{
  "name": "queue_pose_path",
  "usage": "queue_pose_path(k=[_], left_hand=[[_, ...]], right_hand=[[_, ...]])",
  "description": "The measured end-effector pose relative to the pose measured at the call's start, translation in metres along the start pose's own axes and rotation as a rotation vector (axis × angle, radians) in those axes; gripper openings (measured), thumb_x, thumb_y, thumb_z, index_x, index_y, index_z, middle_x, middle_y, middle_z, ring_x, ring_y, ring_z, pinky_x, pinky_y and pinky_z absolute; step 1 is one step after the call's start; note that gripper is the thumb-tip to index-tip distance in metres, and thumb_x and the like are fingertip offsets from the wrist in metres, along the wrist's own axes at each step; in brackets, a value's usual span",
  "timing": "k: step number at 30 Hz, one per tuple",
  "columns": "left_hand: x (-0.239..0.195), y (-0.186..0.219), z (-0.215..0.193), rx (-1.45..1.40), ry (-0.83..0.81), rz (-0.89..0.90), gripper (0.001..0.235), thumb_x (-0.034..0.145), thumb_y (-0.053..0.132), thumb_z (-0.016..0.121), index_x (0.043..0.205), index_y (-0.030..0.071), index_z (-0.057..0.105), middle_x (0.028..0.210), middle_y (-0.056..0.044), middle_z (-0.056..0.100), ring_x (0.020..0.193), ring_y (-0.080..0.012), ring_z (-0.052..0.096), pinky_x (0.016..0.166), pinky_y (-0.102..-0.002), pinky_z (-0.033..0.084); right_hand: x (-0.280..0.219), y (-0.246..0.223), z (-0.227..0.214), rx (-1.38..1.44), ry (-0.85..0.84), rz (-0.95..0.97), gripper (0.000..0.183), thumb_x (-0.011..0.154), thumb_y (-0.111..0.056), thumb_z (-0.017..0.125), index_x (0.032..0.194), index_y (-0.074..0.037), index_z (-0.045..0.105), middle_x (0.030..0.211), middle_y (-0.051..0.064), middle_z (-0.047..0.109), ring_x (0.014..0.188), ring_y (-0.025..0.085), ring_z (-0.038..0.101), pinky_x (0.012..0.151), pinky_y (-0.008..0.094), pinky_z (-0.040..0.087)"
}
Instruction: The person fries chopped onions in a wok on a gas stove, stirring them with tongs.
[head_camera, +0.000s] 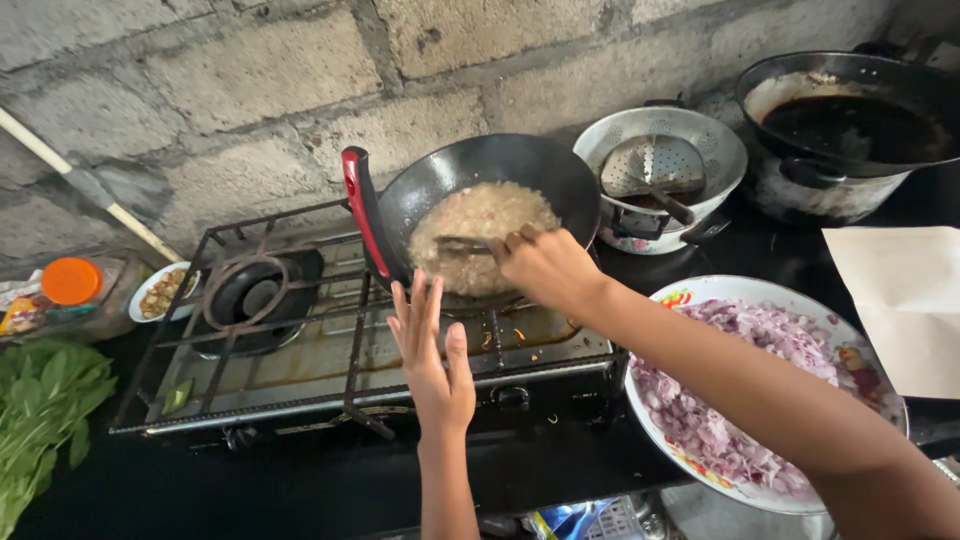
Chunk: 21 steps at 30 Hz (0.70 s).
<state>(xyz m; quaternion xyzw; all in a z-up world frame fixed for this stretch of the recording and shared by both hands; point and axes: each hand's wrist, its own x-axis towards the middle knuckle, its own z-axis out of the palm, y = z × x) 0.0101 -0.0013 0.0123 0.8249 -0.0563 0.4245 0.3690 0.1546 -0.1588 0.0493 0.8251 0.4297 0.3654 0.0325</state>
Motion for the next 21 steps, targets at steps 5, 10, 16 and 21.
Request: queue_pose_path(k=[5, 10, 16, 21], left_hand=[[0.003, -0.002, -0.001, 0.010, 0.000, 0.010, 0.048, 0.108, 0.032, 0.050, 0.151, 0.012, 0.052, 0.165, -0.009, 0.043, 0.160, -0.0378, 0.025, 0.129, -0.062, 0.011], [0.005, -0.002, 0.000, 0.012, 0.007, 0.000, 0.046, 0.108, 0.029, 0.051, 0.150, 0.011, 0.053, 0.164, -0.010, 0.045, 0.160, -0.0381, 0.025, 0.129, -0.063, 0.010], [0.006, 0.000, 0.004, 0.001, 0.033, -0.003, 0.045, 0.109, 0.028, 0.050, 0.150, 0.010, 0.054, 0.163, -0.010, 0.046, 0.161, -0.0390, 0.025, 0.130, -0.063, 0.010], [0.016, 0.008, 0.006, 0.009, 0.019, 0.019, 0.045, 0.110, 0.029, 0.050, 0.150, 0.010, 0.054, 0.163, -0.011, 0.046, 0.161, -0.0399, 0.026, 0.130, -0.064, 0.009]], right_hand=[[0.019, 0.024, 0.033, 0.029, -0.033, 0.099, 0.016, 0.083, -0.014, 0.064, 0.095, -0.006, 0.071, 0.089, 0.010, 0.075, 0.084, 0.027, 0.075, 0.058, 0.039, 0.059], [0.008, 0.044, 0.025, -0.080, -0.097, 0.203, 0.012, 0.083, -0.013, 0.064, 0.087, -0.008, 0.074, 0.080, 0.010, 0.074, 0.076, 0.028, 0.075, 0.056, 0.040, 0.058], [-0.015, 0.055, -0.039, 0.032, -0.257, 0.338, 0.016, 0.085, -0.024, 0.071, 0.079, -0.010, 0.077, 0.076, 0.015, 0.073, 0.073, 0.036, 0.073, 0.062, 0.047, 0.056], [-0.016, 0.049, -0.091, 0.231, -0.377, 0.398, 0.022, 0.086, -0.036, 0.073, 0.087, -0.014, 0.079, 0.075, 0.017, 0.072, 0.072, 0.040, 0.072, 0.064, 0.050, 0.056]])
